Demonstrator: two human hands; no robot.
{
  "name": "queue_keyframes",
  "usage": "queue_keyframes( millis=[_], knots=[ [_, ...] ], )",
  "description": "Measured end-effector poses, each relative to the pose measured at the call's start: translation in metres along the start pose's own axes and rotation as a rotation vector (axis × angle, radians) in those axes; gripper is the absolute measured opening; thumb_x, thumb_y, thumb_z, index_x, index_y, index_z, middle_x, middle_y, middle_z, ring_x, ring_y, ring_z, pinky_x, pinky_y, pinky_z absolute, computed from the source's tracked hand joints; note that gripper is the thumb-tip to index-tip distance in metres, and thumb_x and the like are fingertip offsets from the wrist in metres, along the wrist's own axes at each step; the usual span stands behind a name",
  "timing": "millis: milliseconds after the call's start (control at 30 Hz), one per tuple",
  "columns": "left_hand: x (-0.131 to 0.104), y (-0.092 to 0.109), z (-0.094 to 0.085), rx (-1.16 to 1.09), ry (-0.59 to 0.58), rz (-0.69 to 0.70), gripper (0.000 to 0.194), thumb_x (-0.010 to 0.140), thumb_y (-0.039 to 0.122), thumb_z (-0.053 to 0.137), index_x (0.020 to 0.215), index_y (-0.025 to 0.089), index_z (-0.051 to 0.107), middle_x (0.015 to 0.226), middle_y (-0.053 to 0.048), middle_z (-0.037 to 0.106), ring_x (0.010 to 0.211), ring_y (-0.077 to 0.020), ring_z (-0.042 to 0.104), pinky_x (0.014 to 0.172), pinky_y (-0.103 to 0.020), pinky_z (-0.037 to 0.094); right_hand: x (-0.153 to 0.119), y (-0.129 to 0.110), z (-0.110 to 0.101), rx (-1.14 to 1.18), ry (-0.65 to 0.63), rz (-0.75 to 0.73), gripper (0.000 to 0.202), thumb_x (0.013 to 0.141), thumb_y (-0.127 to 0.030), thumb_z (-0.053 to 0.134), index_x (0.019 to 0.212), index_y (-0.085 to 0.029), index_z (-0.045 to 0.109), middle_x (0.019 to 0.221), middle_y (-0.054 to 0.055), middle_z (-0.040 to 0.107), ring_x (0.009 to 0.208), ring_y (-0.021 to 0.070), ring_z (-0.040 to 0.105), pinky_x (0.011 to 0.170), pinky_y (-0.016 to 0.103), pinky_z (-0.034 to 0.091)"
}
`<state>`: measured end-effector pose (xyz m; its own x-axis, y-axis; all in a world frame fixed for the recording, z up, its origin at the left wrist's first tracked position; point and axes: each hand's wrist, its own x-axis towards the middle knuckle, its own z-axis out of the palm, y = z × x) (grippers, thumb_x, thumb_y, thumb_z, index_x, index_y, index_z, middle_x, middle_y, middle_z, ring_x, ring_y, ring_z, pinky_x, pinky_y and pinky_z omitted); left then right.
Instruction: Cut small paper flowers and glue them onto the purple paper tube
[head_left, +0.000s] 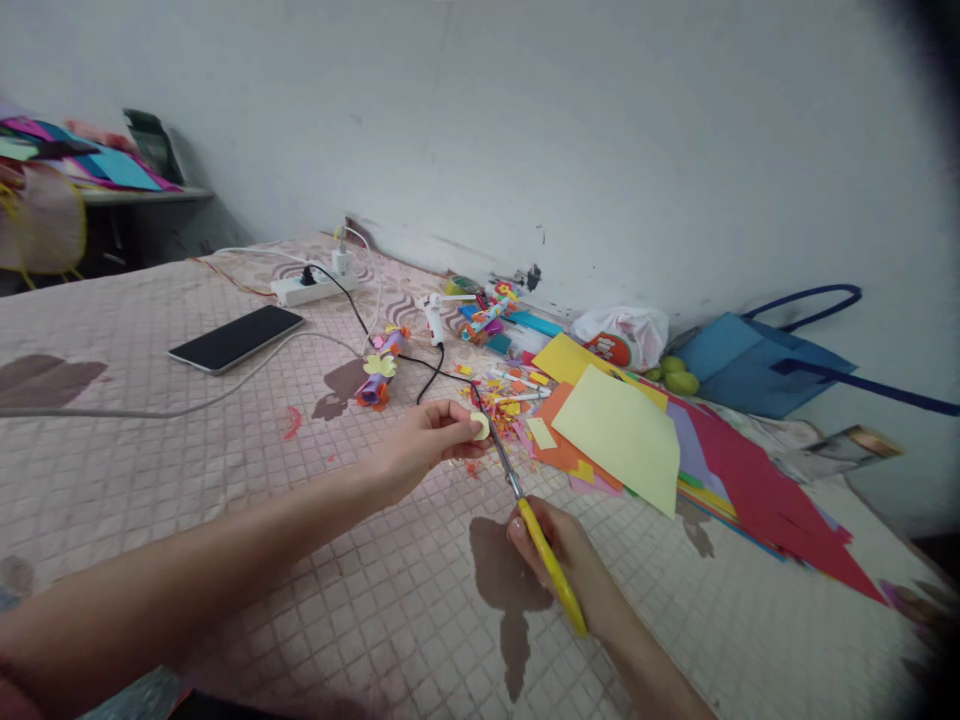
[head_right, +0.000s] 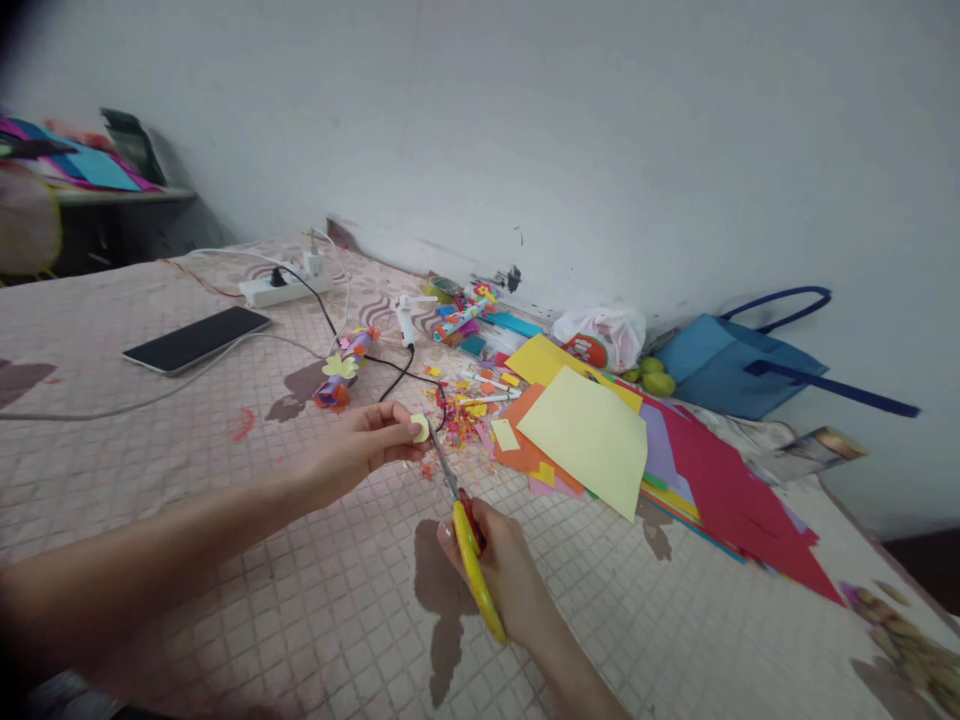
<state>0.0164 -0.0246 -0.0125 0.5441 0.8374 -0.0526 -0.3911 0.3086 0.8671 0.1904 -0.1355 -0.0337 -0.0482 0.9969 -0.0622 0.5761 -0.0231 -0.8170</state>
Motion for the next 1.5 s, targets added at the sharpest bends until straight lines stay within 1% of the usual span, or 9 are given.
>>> queue_keyframes(
  millis=[233, 433, 767, 933, 1000, 1100, 1167, 1333, 1500],
  knots=[
    [0.000, 0.000, 0.000, 0.001, 0.002, -0.013, 0.019, 0.070, 0.021, 0.070, 0.072, 0.012, 0.053, 0.072, -0.002, 0.064, 0.067, -0.0106, 0.062, 0.070, -0.025, 0.049, -0.001, -0.001, -0.001, -0.029, -0.018, -0.019, 0.033, 0.084, -0.046, 0.045, 0.070, -0.017, 0.045, 0.059, -0.004, 0.041, 0.052, 0.0089, 0.034, 0.046, 0.021, 0.027],
    [0.000, 0.000, 0.000, -0.006, 0.007, -0.005, 0.020, 0.069, 0.021, 0.070, 0.071, 0.012, 0.053, 0.071, -0.002, 0.064, 0.067, -0.0111, 0.062, 0.069, -0.025, 0.049, 0.000, 0.000, -0.001, -0.046, -0.006, -0.001, 0.034, 0.083, -0.049, 0.045, 0.068, -0.018, 0.043, 0.057, -0.004, 0.039, 0.051, 0.0089, 0.033, 0.045, 0.021, 0.026],
    [0.000, 0.000, 0.001, -0.002, 0.015, -0.005, 0.020, 0.068, 0.022, 0.070, 0.071, 0.012, 0.053, 0.070, -0.002, 0.064, 0.067, -0.0110, 0.062, 0.069, -0.026, 0.048, 0.000, -0.003, 0.001, 0.059, -0.001, 0.058, 0.037, 0.081, -0.050, 0.047, 0.063, -0.019, 0.042, 0.050, -0.005, 0.037, 0.044, 0.0078, 0.033, 0.040, 0.020, 0.025],
    [0.000, -0.001, 0.001, 0.002, 0.013, -0.002, 0.020, 0.068, 0.023, 0.070, 0.070, 0.012, 0.053, 0.073, -0.002, 0.063, 0.070, -0.0115, 0.061, 0.071, -0.027, 0.048, 0.003, -0.001, 0.003, 0.110, 0.011, 0.065, 0.043, 0.076, -0.059, 0.049, 0.062, -0.019, 0.042, 0.047, -0.006, 0.036, 0.041, 0.0074, 0.032, 0.038, 0.020, 0.024],
    [0.000, -0.001, 0.000, 0.019, 0.018, 0.001, 0.020, 0.068, 0.024, 0.070, 0.070, 0.013, 0.053, 0.069, 0.000, 0.061, 0.065, -0.0091, 0.059, 0.066, -0.024, 0.047, 0.004, 0.002, 0.003, 0.142, 0.008, 0.074, 0.046, 0.074, -0.063, 0.047, 0.064, -0.018, 0.044, 0.047, -0.006, 0.035, 0.039, 0.0069, 0.031, 0.036, 0.020, 0.023],
    [-0.001, 0.000, 0.000, 0.045, 0.011, 0.003, 0.020, 0.071, 0.026, 0.068, 0.070, 0.014, 0.053, 0.060, 0.003, 0.056, 0.053, -0.0047, 0.051, 0.055, -0.019, 0.042, 0.004, 0.007, 0.004, 0.191, -0.003, 0.094, 0.050, 0.075, -0.067, 0.043, 0.068, -0.018, 0.045, 0.047, -0.007, 0.035, 0.036, 0.0058, 0.029, 0.034, 0.019, 0.023],
    [-0.001, 0.000, 0.001, 0.045, 0.004, 0.003, 0.019, 0.071, 0.026, 0.068, 0.071, 0.014, 0.053, 0.059, 0.004, 0.055, 0.051, -0.0038, 0.049, 0.053, -0.018, 0.040, 0.004, 0.009, 0.004, 0.191, -0.002, 0.085, 0.050, 0.075, -0.067, 0.042, 0.068, -0.018, 0.045, 0.047, -0.007, 0.035, 0.036, 0.0056, 0.030, 0.034, 0.019, 0.023],
    [0.000, 0.000, 0.000, 0.016, 0.010, -0.010, 0.020, 0.069, 0.023, 0.070, 0.074, 0.013, 0.055, 0.065, 0.002, 0.058, 0.057, -0.0052, 0.053, 0.058, -0.019, 0.043, 0.003, 0.002, 0.001, 0.125, -0.028, 0.060, 0.048, 0.076, -0.065, 0.043, 0.069, -0.018, 0.045, 0.049, -0.007, 0.034, 0.038, 0.0063, 0.030, 0.035, 0.019, 0.022],
    [0.000, 0.000, 0.000, -0.007, 0.009, -0.029, 0.021, 0.068, 0.023, 0.071, 0.071, 0.012, 0.053, 0.068, -0.002, 0.063, 0.061, -0.0085, 0.059, 0.064, -0.023, 0.047, 0.001, -0.011, -0.003, 0.030, -0.011, 0.010, 0.044, 0.077, -0.061, 0.044, 0.069, -0.017, 0.045, 0.053, -0.005, 0.036, 0.045, 0.0079, 0.031, 0.040, 0.020, 0.023]
  ],
)
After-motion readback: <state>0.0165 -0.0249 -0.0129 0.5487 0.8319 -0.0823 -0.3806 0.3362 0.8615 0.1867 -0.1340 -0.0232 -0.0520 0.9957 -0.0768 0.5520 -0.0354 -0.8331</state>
